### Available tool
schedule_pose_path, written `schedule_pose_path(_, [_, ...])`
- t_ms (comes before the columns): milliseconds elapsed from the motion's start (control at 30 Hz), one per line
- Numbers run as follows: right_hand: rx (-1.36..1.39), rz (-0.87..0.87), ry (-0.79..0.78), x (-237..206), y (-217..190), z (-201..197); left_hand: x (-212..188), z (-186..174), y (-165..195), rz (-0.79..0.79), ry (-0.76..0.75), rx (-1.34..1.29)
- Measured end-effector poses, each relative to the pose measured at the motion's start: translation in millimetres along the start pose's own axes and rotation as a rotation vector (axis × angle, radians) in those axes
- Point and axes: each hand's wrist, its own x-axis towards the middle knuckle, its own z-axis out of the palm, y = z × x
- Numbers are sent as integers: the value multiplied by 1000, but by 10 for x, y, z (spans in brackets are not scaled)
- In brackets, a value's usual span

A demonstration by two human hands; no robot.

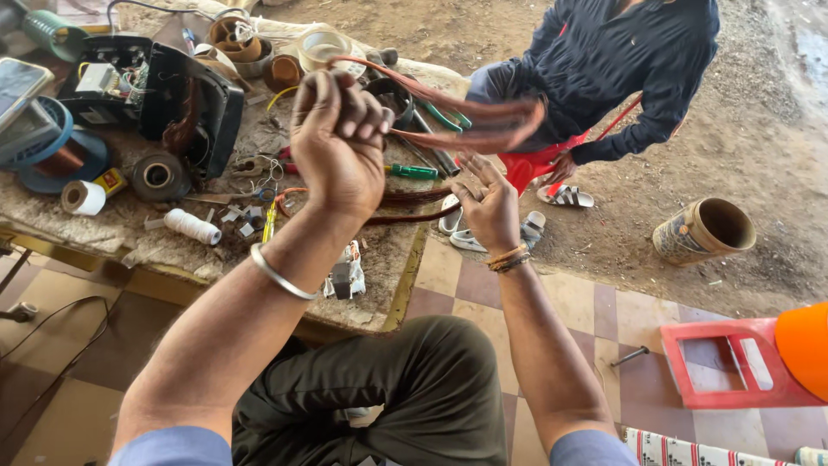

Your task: The person winds copper wire around a motor stator, using pliers to strip and align the wire ends. They insert the wire into the stator slots and secure it with white tape, repeating the process for multiple slots.

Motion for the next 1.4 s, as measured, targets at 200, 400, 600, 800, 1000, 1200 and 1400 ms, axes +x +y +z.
schedule_pose_path(200, [40,57,227,-207,-34,-244,-11,-161,357,76,-136,67])
schedule_pose_path(400, [197,-135,565,-209,-556,-785,-188,-203,686,29,-216,103])
schedule_pose_path(600, [29,-261,312,-29,-1267,-1080,-447,-73,782,-50,-240,102])
schedule_pose_path(800, [-442,-422,-366,456,-1402,-823,-585,61,795,-38,-283,46])
schedule_pose_path(1000, [-410,-230,-403,630,-1483,-749,-565,101,793,57,-241,41])
schedule_pose_path(1200, [-253,-678,394,25,-1514,-817,-462,-102,956,117,-198,65])
schedule_pose_path(1400, [-330,-604,460,-348,-1697,-748,-463,-75,992,180,-273,129])
